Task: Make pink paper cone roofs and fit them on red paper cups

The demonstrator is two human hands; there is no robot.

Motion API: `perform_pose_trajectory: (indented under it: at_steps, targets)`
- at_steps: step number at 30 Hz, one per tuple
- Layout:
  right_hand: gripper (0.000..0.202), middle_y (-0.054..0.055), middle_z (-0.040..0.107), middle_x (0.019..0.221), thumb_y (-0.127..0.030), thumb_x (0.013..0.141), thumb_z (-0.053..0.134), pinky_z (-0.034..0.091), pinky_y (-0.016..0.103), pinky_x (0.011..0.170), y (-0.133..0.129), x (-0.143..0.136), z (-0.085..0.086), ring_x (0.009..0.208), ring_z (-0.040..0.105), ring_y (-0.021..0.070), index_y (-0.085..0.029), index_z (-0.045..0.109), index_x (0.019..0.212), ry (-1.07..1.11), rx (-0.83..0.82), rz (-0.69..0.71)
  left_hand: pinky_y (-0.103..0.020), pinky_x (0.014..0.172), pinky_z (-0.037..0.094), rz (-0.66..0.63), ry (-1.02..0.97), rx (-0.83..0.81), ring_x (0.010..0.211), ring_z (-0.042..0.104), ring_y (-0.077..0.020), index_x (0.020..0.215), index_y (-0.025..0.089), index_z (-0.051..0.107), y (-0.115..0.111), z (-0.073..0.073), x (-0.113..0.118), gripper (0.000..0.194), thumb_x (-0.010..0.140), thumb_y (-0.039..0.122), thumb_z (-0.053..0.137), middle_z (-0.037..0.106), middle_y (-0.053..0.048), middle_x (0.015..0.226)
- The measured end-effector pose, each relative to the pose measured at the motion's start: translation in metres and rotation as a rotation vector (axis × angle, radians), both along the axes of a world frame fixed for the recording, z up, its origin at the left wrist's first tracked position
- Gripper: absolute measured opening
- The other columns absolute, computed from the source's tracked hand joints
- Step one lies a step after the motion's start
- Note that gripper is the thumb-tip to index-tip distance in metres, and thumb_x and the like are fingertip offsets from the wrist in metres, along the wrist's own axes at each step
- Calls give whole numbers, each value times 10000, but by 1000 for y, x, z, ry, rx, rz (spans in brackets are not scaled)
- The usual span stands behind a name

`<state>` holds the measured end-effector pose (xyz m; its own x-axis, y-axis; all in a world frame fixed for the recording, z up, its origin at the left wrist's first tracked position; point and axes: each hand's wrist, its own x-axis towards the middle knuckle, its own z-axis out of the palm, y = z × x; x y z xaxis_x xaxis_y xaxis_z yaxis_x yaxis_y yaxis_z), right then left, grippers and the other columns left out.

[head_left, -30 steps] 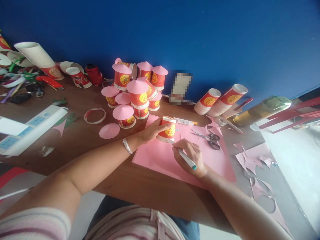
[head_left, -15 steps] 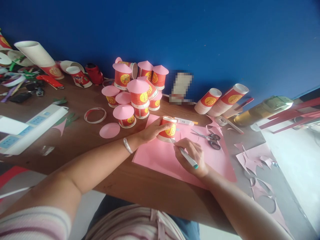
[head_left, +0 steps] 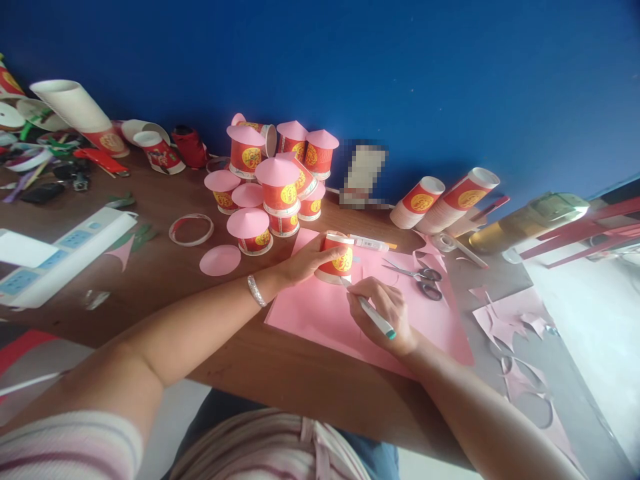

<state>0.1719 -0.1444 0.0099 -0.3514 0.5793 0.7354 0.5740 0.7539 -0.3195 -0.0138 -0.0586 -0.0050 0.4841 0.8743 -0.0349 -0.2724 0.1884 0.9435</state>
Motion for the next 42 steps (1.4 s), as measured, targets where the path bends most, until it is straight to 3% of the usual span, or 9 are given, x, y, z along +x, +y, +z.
perform_pose_trajectory:
  at_steps: [21,31,42]
  targets:
    - [132,-38,618,654,-128,945,555,452,210,526,-5,-5,6,515,559,95,-230,562,862,18,-107,-2,-363,905,509,-15,10,10,1075,634,-239,1186,179,613,1,-2,-1,496,833,489,774,663,-79,1141]
    - [131,-27,644,687,-105,934,581,468,229,543,-2,0,2,550,596,108,-234,573,919,-7,-9,14,-351,898,497,-3,16,21,1054,628,-226,1143,180,640,0,2,-1,480,814,494,791,669,-61,1106]
    - [136,-37,615,674,-96,934,581,442,219,540,-2,-1,3,536,548,100,-229,570,907,-15,-28,8,-342,861,502,8,23,16,1015,639,-220,1120,176,642,-2,4,0,481,800,499,802,672,-60,1072]
